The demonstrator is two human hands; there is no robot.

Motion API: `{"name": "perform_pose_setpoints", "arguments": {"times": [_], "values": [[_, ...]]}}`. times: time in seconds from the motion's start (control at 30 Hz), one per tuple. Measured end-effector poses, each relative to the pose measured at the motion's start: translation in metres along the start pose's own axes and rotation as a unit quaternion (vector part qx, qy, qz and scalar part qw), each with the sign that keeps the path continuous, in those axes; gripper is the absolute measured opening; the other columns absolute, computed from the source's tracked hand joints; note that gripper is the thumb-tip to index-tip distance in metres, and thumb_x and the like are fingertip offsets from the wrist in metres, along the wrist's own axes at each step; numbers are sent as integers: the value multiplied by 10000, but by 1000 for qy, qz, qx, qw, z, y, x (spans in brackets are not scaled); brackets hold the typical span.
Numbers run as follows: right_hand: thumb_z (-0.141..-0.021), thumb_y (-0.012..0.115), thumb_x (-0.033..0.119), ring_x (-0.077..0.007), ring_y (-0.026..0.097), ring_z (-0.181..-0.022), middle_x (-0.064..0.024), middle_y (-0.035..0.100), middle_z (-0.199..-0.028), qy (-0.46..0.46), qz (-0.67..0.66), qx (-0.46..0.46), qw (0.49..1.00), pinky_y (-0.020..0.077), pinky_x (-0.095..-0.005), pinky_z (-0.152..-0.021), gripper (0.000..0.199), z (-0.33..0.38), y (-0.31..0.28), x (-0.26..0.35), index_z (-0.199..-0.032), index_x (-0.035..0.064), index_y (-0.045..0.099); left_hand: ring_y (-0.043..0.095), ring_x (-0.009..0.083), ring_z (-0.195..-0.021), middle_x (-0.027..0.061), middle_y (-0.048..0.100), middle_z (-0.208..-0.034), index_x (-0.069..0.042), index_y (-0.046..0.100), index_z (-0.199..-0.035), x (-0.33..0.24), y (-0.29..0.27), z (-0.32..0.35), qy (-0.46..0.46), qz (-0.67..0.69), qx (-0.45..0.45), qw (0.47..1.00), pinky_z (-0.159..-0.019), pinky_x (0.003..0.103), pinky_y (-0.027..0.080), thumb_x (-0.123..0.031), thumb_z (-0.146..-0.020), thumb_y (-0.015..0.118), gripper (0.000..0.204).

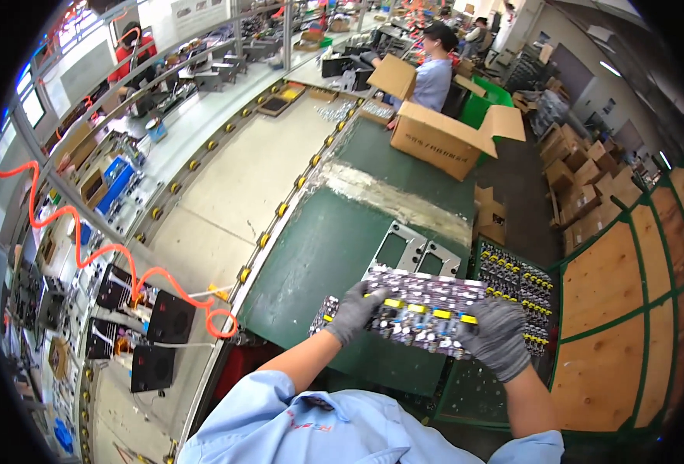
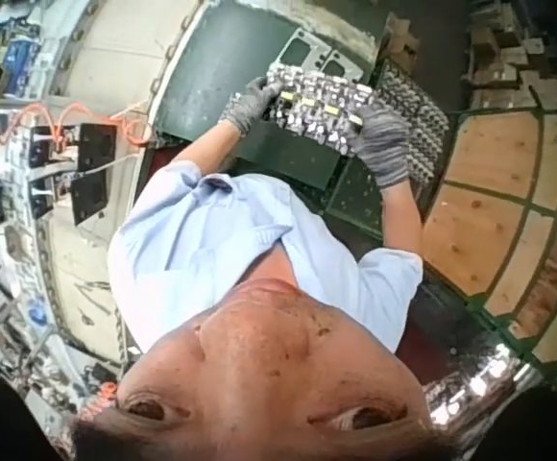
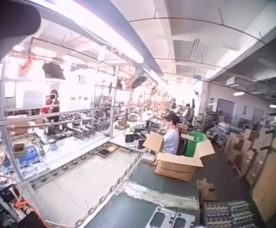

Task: Assembling and organizing electronic circuit boards at a warehouse workstation.

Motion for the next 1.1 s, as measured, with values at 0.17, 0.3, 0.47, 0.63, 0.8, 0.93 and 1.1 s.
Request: {"name": "perform_pose_setpoints", "arguments": {"times": [0.17, 0.3, 0.47, 0.63, 0.8, 0.93, 1.1], "values": [[-751, 850, 352, -269, 614, -1030, -144, 624, -1099, 181, -323, -136, 919, 506, -427, -895, 619, 8, 18, -18, -1201, 11, 595, 670, 172, -888, 120, 711, -1033, 36, 629, -1177, 22, -62, -7, 44, 65, -83, 993, -801, 323, 547, -238, -890, 704, 404], [-827, 838, 309, -141, 611, -1005, -66, 662, -1109, 335, -624, -127, 695, 510, -322, -915, 547, 32, 127, -26, -1218, 19, 589, 681, 221, -935, 149, 709, -1033, 32, 608, -1173, 22, -63, -17, 105, -45, -127, 985, -854, 359, 536, -284, -892, 723, 438], [-857, 805, 348, -111, 620, -918, -30, 693, -1018, 363, -559, -9, 745, 508, -297, -866, 463, 48, 162, -40, -1144, 19, 652, 686, 319, -1031, 216, 695, -1096, 22, 562, -1205, 39, -73, -7, 116, -158, -150, 969, -912, 416, 522, -285, -878, 734, 480], [-854, 801, 390, -104, 595, -831, -9, 695, -942, 466, -580, -113, 658, 505, -291, -796, 432, 105, 224, -65, -1060, 24, 698, 675, 272, -990, 174, 677, -1109, 7, 488, -1271, 39, -38, 6, 159, -205, -104, 960, -901, 413, 526, -197, -910, 678, 456], [-845, 733, 570, -146, 667, -871, -61, 716, -1016, 455, -785, -45, 418, 557, -317, -797, 585, 136, 312, -49, -1142, 68, 678, 660, 207, -914, 77, 666, -1071, -20, 508, -1254, 43, 13, 10, 75, 8, 51, 996, -797, 349, 549, -261, -966, 600, 387], [-957, 581, 547, -241, 690, -974, -107, 697, -1139, 350, -932, -41, 87, 602, -424, -779, 574, 123, 330, 6, -1264, 62, 589, 481, 121, -562, -17, 468, -678, -180, 528, -1313, 20, 79, 65, -233, 304, 304, 872, -466, 273, 381, -570, -906, 600, 568], [-923, 700, 407, -221, 690, -867, -94, 700, -1103, 514, -796, -220, 232, 596, -416, -760, 496, 199, 358, -108, -1243, 43, 597, 645, 136, -825, 81, 663, -983, 15, 555, -1283, -34, -42, 11, 115, -53, 58, 990, -726, 257, 546, -267, -985, 536, 411]]}}
Point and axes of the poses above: each hand's wrist, its own z-axis away from the middle knuckle, its own y-axis out of the palm, x = y × z, the point moved 10 cm from there along -z, towards the middle knuckle
